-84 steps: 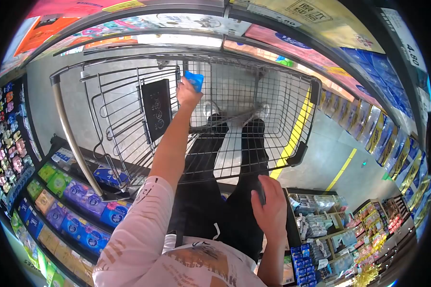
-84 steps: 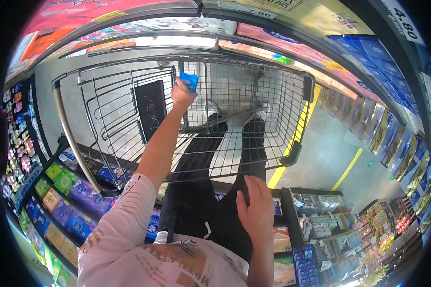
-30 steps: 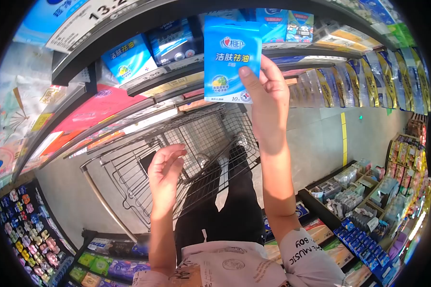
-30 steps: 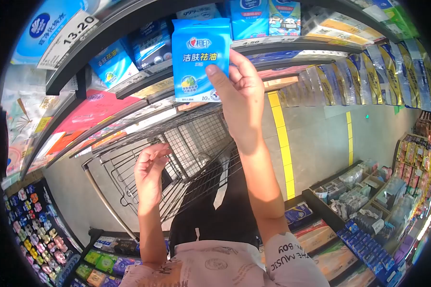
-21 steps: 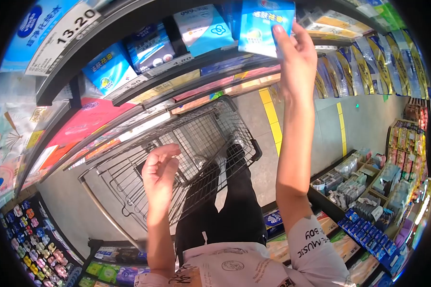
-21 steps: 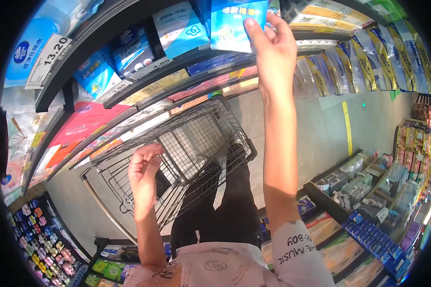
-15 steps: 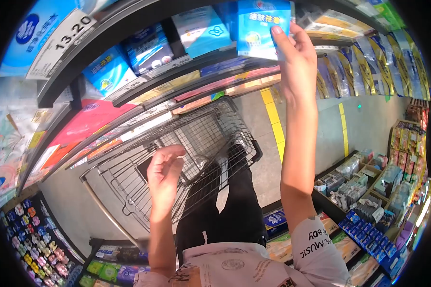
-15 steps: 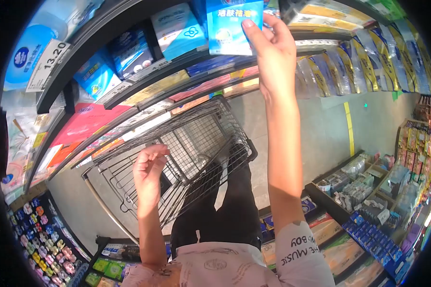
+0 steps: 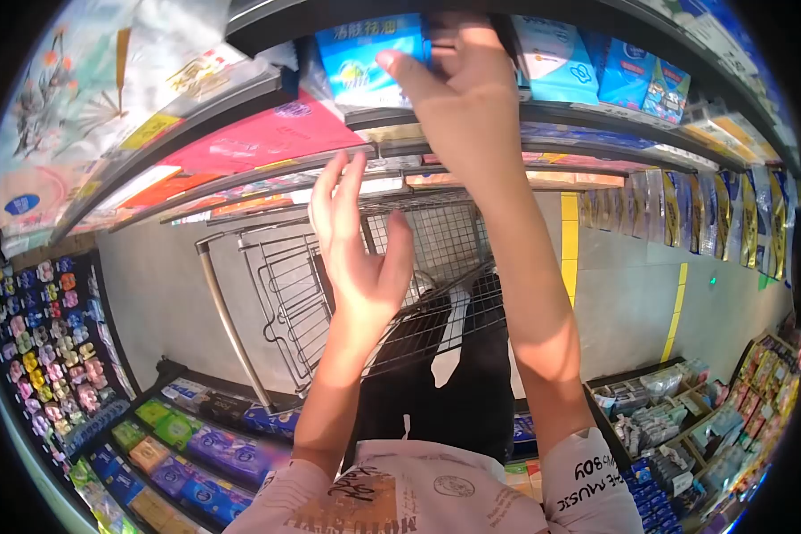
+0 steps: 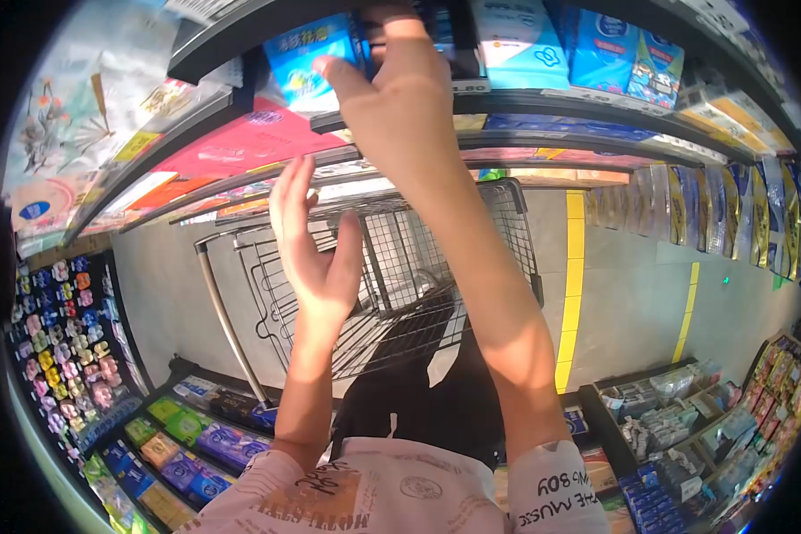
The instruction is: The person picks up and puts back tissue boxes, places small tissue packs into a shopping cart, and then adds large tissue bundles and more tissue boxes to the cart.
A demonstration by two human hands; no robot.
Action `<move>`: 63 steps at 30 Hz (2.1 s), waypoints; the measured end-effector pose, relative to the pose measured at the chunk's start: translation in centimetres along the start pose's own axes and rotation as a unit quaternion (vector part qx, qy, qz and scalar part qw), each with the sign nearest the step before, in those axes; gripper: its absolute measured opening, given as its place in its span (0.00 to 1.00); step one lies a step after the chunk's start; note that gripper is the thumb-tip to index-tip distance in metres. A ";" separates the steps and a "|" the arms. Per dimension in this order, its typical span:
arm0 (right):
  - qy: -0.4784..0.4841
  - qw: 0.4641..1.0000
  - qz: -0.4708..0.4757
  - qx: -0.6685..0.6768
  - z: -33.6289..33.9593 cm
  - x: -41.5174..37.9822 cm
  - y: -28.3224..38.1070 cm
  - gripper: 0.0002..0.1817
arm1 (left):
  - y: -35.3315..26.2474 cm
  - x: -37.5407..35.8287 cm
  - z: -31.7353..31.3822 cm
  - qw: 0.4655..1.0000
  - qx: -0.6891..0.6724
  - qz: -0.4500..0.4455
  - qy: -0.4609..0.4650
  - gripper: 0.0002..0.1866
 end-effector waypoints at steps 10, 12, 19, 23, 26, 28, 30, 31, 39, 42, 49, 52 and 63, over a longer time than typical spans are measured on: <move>-0.031 0.955 0.128 -0.267 -2.1 1.0 1.3 0.19 | 1.8 5.7 -1.0 0.982 0.162 -0.096 0.018 0.38; -0.085 0.934 0.196 -0.287 -2.9 1.1 0.0 0.19 | 2.5 6.6 -1.2 0.982 0.159 -0.100 0.024 0.37; 0.014 0.958 0.099 -0.271 -1.8 0.9 0.0 0.20 | 1.9 6.3 -0.2 0.983 0.118 -0.138 -0.019 0.37; -0.063 0.920 0.252 -0.293 -1.9 1.0 0.3 0.26 | 2.2 6.3 -0.6 0.982 0.110 -0.150 0.001 0.35; -0.080 0.887 0.333 -0.311 -1.9 0.8 -0.1 0.31 | 2.0 7.4 -2.3 0.969 0.156 -0.163 -0.098 0.26; 0.050 0.929 0.205 -0.304 -1.0 0.9 1.5 0.32 | 1.1 8.2 -3.3 0.943 0.162 -0.136 -0.258 0.23; 0.057 0.919 0.238 -0.309 -0.5 -0.3 2.2 0.29 | 1.8 6.9 -2.1 0.968 0.124 -0.124 -0.182 0.27; 0.062 0.914 0.254 -0.311 -0.4 -1.0 2.4 0.28 | 3.2 5.3 -0.2 0.982 0.102 -0.138 -0.075 0.31; 0.270 0.925 -0.047 -0.262 4.5 -21.7 -7.9 0.22 | 11.9 -14.8 10.6 0.948 0.293 0.071 0.097 0.34; 0.405 0.853 -0.142 -0.297 4.2 -36.2 -13.7 0.33 | 12.9 -20.6 16.0 0.876 0.414 0.219 0.121 0.43; 0.463 0.805 -0.071 -0.364 3.6 -46.6 -16.1 0.40 | 21.9 -32.4 19.3 0.868 0.305 0.380 0.099 0.55; 0.472 0.807 -0.048 -0.351 4.2 -47.3 -16.7 0.38 | 22.0 -33.3 17.7 0.840 0.419 0.335 0.075 0.58; 0.447 0.804 -0.045 -0.389 5.1 -51.3 -12.6 0.45 | 23.1 -36.9 18.2 0.840 0.395 0.370 0.044 0.65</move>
Point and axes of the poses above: each hand's wrist, its own x-axis towards the middle knuckle, its own z-axis out of the back of the hand, y = z × x, the point moved 3 cm from there along x, towards the middle knuckle, and after that the axes turned 4 degrees about y, right-handed, at the moved point
